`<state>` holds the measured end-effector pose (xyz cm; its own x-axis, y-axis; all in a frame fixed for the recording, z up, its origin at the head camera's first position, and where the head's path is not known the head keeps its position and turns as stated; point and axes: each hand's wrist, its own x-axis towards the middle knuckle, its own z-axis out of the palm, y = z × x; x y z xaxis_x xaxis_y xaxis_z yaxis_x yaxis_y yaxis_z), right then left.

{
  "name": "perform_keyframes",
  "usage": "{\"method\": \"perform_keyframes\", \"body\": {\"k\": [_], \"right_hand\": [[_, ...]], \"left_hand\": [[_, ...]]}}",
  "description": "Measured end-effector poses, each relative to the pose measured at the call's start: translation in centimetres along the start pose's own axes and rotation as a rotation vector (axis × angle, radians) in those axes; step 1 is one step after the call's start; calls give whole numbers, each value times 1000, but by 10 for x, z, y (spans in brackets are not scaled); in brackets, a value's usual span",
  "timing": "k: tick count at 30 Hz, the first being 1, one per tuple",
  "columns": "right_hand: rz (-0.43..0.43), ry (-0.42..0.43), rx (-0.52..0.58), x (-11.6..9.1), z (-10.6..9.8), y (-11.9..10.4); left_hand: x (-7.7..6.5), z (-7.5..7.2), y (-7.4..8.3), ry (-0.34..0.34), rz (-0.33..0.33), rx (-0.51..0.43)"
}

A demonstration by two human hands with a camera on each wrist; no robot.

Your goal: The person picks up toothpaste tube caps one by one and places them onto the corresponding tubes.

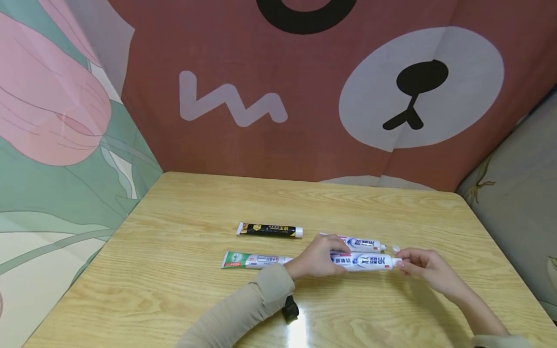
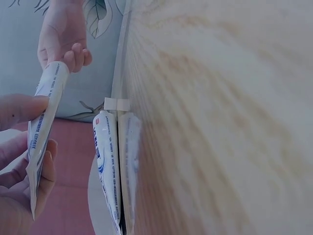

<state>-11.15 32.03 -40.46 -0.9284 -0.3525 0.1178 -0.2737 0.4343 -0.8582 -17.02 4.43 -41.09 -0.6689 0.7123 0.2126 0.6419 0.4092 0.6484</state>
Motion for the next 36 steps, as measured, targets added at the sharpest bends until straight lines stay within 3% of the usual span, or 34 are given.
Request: {"method": "perform_keyframes", "body": {"k": [8,14,17,22,28,36], "right_hand": [[-59,62,-86,2,7,3],[-35,72,-132,5,6,4],[-17,74,-146,5,3,4],[-25,93,-142,6,2,2],[-2,143,-157,5,7,1],[79,191,-203,3,6,4]], "left_hand": [[0,1,-2,-13,43,69],[3,2,-1,-26,64,126],[5,2,0,-19,68,102],[6,3,-2,2,37,40],[5,1,-4,-21,9,65],[5,-3,-9,-62,-107,29]]}}
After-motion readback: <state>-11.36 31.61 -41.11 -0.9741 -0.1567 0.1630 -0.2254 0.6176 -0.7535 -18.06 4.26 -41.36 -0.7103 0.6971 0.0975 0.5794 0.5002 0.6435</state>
